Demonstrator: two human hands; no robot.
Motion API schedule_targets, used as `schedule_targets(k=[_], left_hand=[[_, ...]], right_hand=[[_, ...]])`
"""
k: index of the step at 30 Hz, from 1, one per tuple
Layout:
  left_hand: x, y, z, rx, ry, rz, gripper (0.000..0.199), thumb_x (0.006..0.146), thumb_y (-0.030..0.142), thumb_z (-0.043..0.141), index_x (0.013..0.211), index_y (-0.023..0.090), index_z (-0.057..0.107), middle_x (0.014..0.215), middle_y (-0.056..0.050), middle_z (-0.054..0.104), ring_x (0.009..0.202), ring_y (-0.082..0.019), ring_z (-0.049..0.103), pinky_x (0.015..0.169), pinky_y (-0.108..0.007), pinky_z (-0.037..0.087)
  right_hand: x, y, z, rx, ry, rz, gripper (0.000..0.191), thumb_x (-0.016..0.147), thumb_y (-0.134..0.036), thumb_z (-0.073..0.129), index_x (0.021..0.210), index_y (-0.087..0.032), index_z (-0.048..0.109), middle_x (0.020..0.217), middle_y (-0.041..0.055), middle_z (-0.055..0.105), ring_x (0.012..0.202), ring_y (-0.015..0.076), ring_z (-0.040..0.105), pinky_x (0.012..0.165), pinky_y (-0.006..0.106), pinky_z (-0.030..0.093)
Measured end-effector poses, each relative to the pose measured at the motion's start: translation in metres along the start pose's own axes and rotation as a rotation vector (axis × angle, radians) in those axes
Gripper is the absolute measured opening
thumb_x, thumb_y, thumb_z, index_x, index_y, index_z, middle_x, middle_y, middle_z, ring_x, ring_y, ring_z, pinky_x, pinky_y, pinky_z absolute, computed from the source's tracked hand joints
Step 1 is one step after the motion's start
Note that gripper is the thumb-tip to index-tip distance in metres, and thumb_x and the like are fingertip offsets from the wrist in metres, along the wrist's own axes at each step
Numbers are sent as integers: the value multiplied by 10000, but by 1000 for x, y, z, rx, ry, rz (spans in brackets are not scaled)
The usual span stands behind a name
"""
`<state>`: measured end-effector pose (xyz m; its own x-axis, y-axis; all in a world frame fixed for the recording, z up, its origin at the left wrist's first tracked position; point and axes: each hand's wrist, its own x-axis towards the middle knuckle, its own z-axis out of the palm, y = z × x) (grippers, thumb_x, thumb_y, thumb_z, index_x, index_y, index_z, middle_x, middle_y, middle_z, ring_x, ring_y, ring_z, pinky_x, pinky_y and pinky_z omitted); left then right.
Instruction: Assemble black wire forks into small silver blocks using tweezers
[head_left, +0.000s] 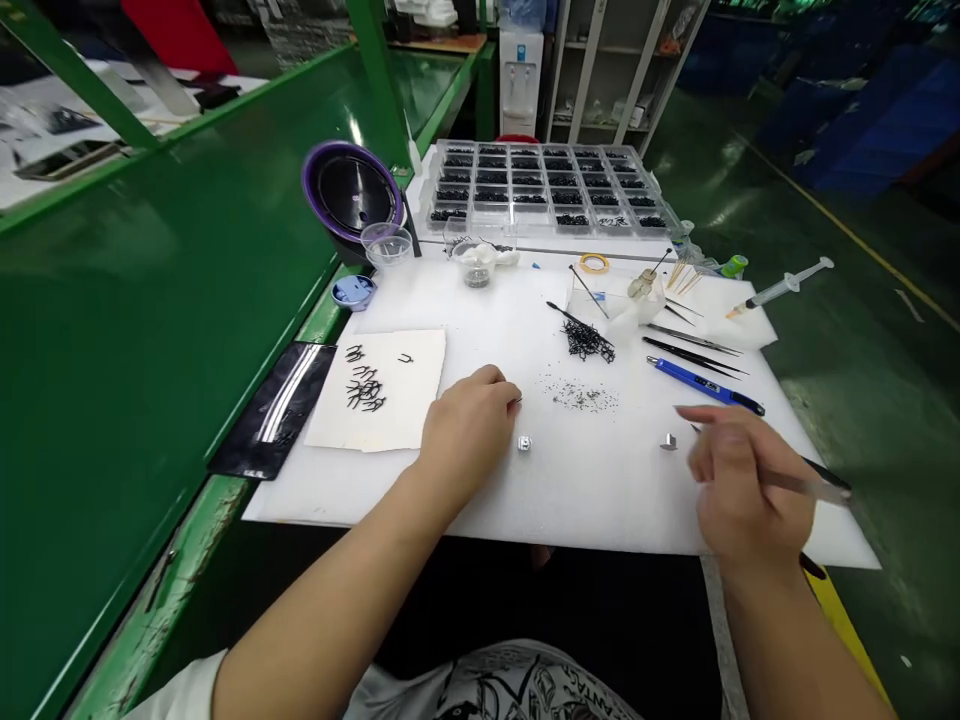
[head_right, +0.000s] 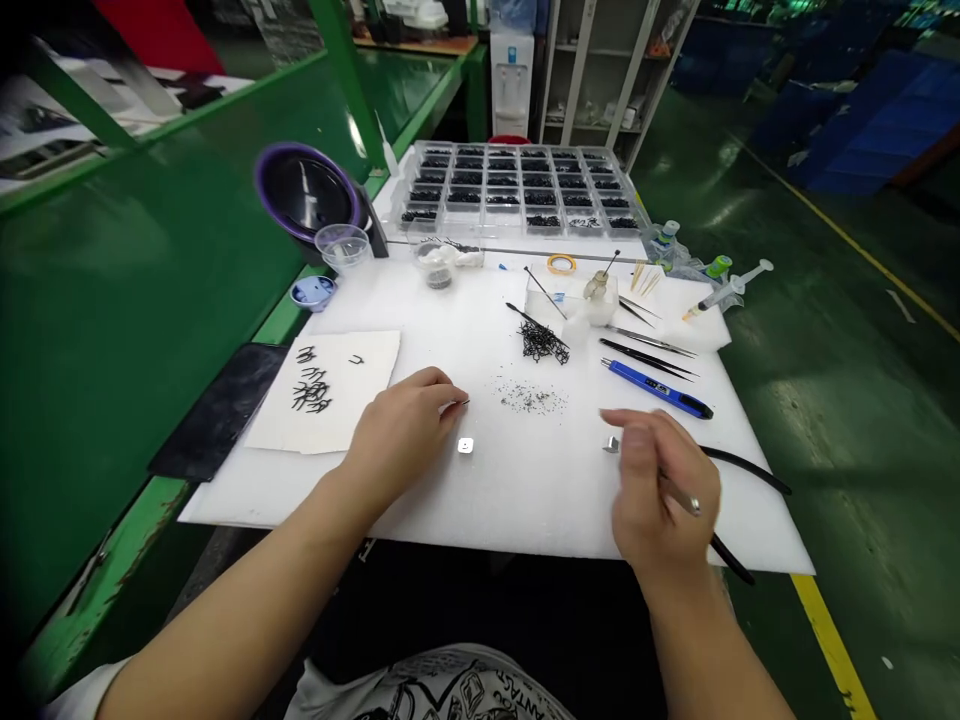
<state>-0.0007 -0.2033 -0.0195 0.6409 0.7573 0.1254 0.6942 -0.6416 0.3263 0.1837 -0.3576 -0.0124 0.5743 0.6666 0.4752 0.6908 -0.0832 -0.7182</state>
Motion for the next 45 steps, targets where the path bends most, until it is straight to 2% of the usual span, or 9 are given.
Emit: schedule_targets(k=[4,6,9,13,24,31,37,42,45], left_hand=[[3,1,1,22,105,13,200,932,193,514,871,195,704,947,-41,700,770,-219,638,524,-305,381],[2,0,-10,6,173,35,172,947,209,513,931,188,683,939,-39,709,792,-210,647,583,-310,437],[-4,0,-33,-46,279,98,125,950,222,552,977,203,673,927,-7,727,790,-154,656,688,-274,494],[-13,4,-54,-89,473,328,50,888,171,654,887,196,696,824,20,751,671,-114,660,625,-224,500],[-8,10,-35,187,535,430,121,897,162,647,1012,175,680,724,7,737,621,-141,688,555,-241,479],[-7,12,-28,-5,591,412,118,889,162,668,1006,173,678,819,-16,751,717,-126,701,639,-222,542],[-8,6,-30,-157,544,443,72,863,135,687,920,178,698,836,-39,737,743,-138,672,681,-263,551],[-12,-3,-24,-204,526,484,164,840,151,721,996,193,692,883,-39,739,761,-136,666,685,-267,543],[-18,-6,-22,-298,407,317,260,829,206,741,1082,191,680,943,-47,712,733,-121,632,614,-238,524]], right_hand=[[56,-26,37,258,-212,-139,328,971,-381,461,992,-181,721,629,-3,522,600,151,528,620,304,428],[74,-30,62,404,-384,35,327,959,-411,482,1039,-188,706,691,-5,538,603,130,496,611,284,410],[75,-30,86,514,-560,125,411,954,-483,467,915,-171,731,620,-23,484,523,106,435,526,262,371],[54,-30,88,635,-722,169,422,892,-542,571,754,-171,715,596,-21,528,528,93,461,544,254,394],[65,-28,75,701,-730,291,170,779,-357,752,845,-202,774,832,29,755,850,182,679,775,294,505],[64,-29,73,785,-792,371,222,819,-373,683,724,-172,694,669,3,679,564,94,555,547,242,406],[64,-28,71,850,-881,396,226,774,-378,726,823,-157,736,703,13,695,445,45,363,456,239,294],[61,-31,69,662,-883,311,144,778,-299,673,739,-173,730,679,15,694,587,109,536,551,249,401],[60,-31,67,497,-774,251,106,762,-267,646,718,-185,697,657,-10,655,581,113,522,531,246,393]])
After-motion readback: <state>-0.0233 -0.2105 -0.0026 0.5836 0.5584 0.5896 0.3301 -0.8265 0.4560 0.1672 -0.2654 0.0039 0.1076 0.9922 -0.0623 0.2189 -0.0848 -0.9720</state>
